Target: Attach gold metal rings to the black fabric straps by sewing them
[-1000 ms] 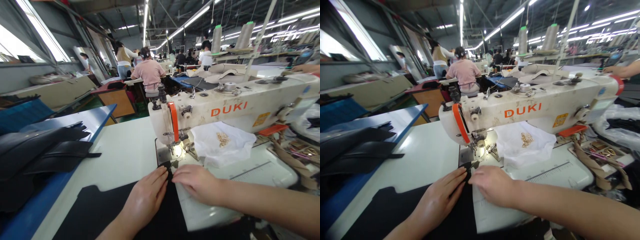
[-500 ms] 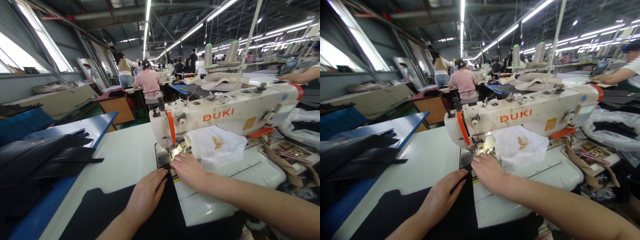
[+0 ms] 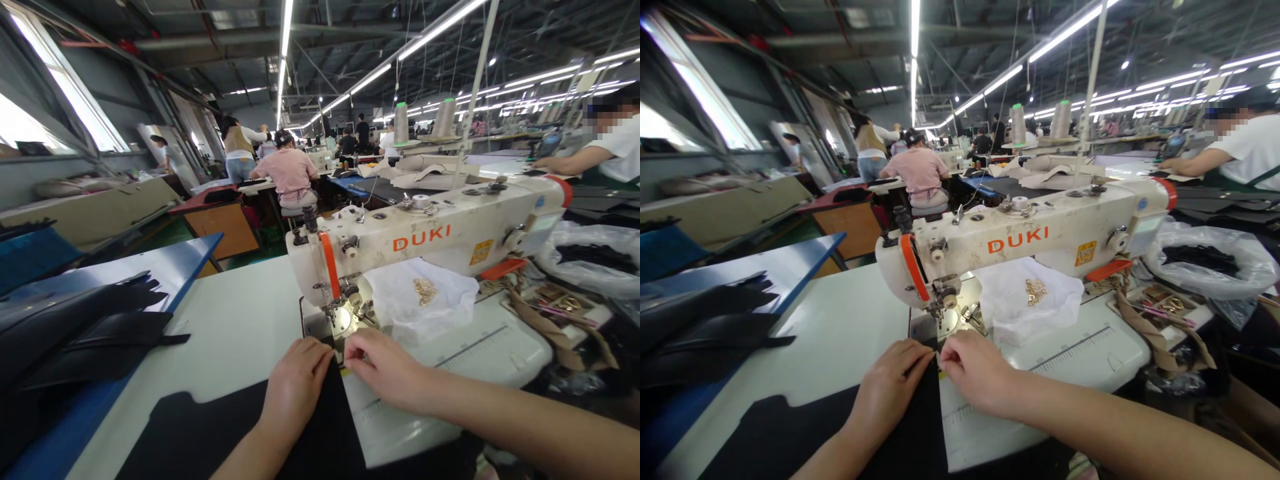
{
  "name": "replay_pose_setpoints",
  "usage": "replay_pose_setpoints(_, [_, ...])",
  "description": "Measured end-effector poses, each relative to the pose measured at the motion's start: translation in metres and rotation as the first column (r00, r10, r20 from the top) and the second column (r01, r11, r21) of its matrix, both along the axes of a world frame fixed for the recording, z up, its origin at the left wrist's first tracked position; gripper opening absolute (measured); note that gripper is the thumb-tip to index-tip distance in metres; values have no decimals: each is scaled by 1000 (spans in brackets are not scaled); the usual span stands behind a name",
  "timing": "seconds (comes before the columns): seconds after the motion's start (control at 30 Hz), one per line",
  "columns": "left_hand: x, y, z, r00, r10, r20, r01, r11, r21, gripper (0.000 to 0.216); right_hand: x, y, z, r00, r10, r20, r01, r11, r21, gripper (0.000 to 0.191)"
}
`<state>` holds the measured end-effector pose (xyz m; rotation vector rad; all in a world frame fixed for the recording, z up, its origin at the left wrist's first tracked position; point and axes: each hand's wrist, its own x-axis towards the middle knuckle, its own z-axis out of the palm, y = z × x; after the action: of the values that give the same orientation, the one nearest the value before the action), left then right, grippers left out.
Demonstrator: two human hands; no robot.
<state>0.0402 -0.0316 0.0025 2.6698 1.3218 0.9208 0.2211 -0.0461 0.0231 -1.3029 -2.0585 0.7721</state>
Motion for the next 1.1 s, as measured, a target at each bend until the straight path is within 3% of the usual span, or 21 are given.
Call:
replay_pose_setpoints(0.1, [-3, 3, -2, 996, -4, 85, 4, 1000, -6, 20, 37, -17, 5, 999, -13, -44, 13, 1000, 7, 11])
replay_pose_setpoints(0.23, [-2, 6, -2, 993, 4, 115, -2, 1000, -14, 21, 99, -31, 9, 981, -187, -41, 186, 982, -30, 8])
replay_pose_setpoints(0.33, [-2, 6, -2, 994, 32, 107, -25, 998, -62, 20, 114, -30, 12, 963, -267, -24, 265, 962, -65, 14])
replay_pose_setpoints(0.5, [-4, 4, -5, 993, 70, 98, -57, 990, -132, 20, 52, -7, 17, 988, -139, 64, 137, 990, 38, 13])
replay_pose_setpoints(0.67, [-5, 3, -7, 990, 85, 116, -68, 988, -142, 19, -10, 32, 8, 919, -208, 334, 143, 968, 208, 27])
replay_pose_setpoints(0.8, [-4, 4, -5, 988, 90, 122, -70, 985, -158, 20, -24, 49, -3, 862, -305, 405, 225, 946, 233, 38])
replay_pose_setpoints(0.97, [-2, 2, 0, 984, 127, 122, -101, 975, -200, 19, -25, 55, -13, 850, -325, 413, 250, 941, 226, 19])
replay_pose_setpoints(1.1, [-1, 1, 1, 982, 145, 124, -114, 968, -224, 19, -20, 57, -13, 830, -380, 408, 297, 921, 253, 21])
